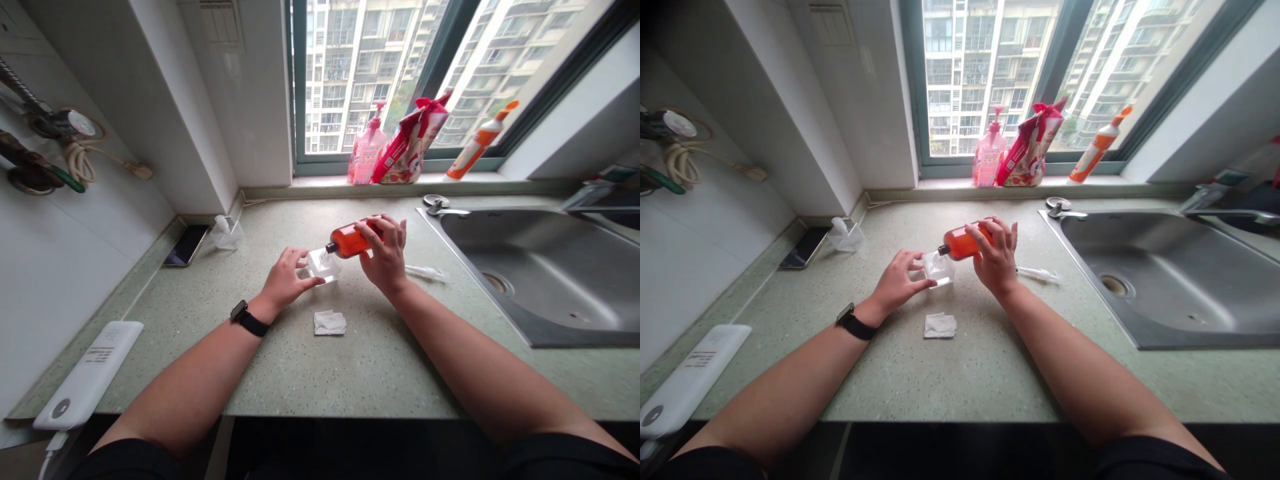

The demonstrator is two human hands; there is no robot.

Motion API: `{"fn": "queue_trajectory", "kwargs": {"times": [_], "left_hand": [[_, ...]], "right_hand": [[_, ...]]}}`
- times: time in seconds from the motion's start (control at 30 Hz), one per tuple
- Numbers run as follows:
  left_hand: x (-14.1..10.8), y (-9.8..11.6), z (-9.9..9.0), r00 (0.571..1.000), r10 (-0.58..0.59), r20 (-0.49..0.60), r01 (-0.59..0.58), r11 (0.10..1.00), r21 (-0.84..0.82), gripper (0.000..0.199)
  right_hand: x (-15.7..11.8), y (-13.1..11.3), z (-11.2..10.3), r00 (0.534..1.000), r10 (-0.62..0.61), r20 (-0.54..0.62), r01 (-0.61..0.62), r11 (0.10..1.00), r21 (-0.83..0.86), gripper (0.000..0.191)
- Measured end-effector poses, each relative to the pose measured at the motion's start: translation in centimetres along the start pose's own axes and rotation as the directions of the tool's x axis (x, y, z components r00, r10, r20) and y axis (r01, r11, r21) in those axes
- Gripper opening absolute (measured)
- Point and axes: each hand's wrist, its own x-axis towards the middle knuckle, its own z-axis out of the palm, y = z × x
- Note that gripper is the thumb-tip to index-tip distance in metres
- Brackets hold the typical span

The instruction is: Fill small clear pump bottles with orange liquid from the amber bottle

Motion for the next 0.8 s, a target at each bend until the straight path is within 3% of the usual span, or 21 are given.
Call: {"fn": "queue_trajectory", "kwargs": {"times": [0.8], "left_hand": [[-0.04,0.06,-0.03,1.000,-0.011,0.017,0.011,1.000,-0.008,0.070]], "right_hand": [[0.02,-0.09,-0.02,1.000,0.026,0.016,-0.026,1.000,0.007,0.081]]}}
